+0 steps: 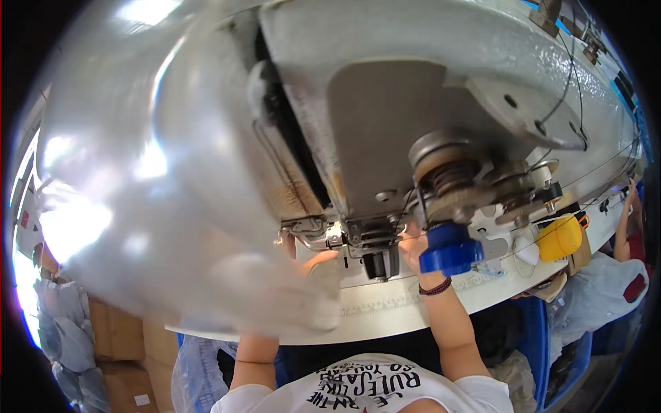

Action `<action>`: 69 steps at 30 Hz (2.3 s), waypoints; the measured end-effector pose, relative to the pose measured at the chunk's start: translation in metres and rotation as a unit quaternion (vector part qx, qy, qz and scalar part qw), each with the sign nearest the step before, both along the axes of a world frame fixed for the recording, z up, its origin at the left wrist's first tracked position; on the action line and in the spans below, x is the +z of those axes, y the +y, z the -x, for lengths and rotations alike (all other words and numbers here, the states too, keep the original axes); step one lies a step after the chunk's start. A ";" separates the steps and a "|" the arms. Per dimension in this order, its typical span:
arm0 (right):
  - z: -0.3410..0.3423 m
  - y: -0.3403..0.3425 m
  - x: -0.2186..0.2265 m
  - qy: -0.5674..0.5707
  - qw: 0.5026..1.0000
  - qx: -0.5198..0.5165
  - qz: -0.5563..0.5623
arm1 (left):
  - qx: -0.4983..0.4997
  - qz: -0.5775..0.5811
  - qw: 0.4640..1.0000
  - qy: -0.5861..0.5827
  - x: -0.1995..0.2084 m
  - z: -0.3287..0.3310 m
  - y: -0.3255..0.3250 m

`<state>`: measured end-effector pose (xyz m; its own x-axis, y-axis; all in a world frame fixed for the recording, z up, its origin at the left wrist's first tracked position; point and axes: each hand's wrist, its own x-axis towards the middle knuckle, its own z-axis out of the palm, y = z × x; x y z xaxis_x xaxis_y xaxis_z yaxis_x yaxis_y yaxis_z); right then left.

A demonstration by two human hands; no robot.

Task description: The recorder uses an industrial sewing machine to stitch together components of black leather or synthetic shoe uppers, then adjusts machine settings and thread.

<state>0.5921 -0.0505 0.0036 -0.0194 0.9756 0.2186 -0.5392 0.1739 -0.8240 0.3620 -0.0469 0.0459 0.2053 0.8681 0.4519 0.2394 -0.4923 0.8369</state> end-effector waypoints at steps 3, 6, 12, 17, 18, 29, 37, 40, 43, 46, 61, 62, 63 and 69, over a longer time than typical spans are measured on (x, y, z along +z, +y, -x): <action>-0.001 -0.005 0.000 -0.049 0.998 -0.044 -0.021 | -0.050 0.074 0.994 -0.066 -0.001 -0.005 -0.002; -0.009 -0.020 0.000 -0.211 0.965 -0.154 -0.030 | -0.091 0.141 0.966 -0.195 -0.006 -0.007 -0.002; -0.052 -0.092 -0.003 -0.481 0.868 -0.121 0.006 | -0.159 0.071 0.944 -0.280 -0.023 0.026 0.008; -0.106 -0.129 -0.031 -0.821 0.513 -0.239 0.078 | -0.145 0.052 0.940 -0.304 -0.022 0.053 0.009; -0.116 -0.130 -0.036 -0.863 0.416 -0.280 0.060 | -0.130 0.081 0.940 -0.305 -0.022 0.054 0.007; -0.095 -0.132 -0.003 -0.673 0.719 -0.170 -0.040 | -0.016 0.075 0.908 -0.411 -0.028 0.072 0.004; -0.016 -0.058 0.098 -0.717 0.621 -0.174 -0.266 | 0.013 0.030 0.923 -0.383 -0.027 0.066 -0.005; 0.002 -0.036 0.109 -0.738 0.544 -0.226 -0.329 | 0.032 0.042 0.928 -0.369 -0.026 0.070 -0.014; 0.001 -0.029 0.105 -0.849 0.415 -0.166 -0.281 | 0.040 0.040 0.932 -0.359 -0.026 0.076 -0.019; -0.008 -0.019 0.088 -0.906 0.313 -0.122 -0.259 | 0.048 0.057 0.929 -0.363 -0.029 0.078 -0.021; 0.041 -0.078 0.087 -0.633 0.681 -0.008 -0.368 | -0.041 -0.137 0.988 -0.058 0.018 0.037 -0.068; 0.046 -0.084 0.091 -0.623 0.695 -0.010 -0.359 | -0.018 -0.214 0.975 0.056 0.024 0.033 -0.073; 0.048 -0.089 0.094 -0.621 0.700 -0.009 -0.352 | 0.010 -0.277 0.943 0.185 0.029 0.031 -0.077; 0.053 -0.095 0.103 -0.461 0.770 0.048 -0.438 | 0.016 -0.352 0.925 0.142 0.043 0.039 -0.073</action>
<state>0.5393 -0.1459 0.1068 -0.6238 0.4452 0.6424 0.1603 0.8773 -0.4523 0.3227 -0.1203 0.0890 0.3822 0.3875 0.8389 0.4242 -0.8801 0.2132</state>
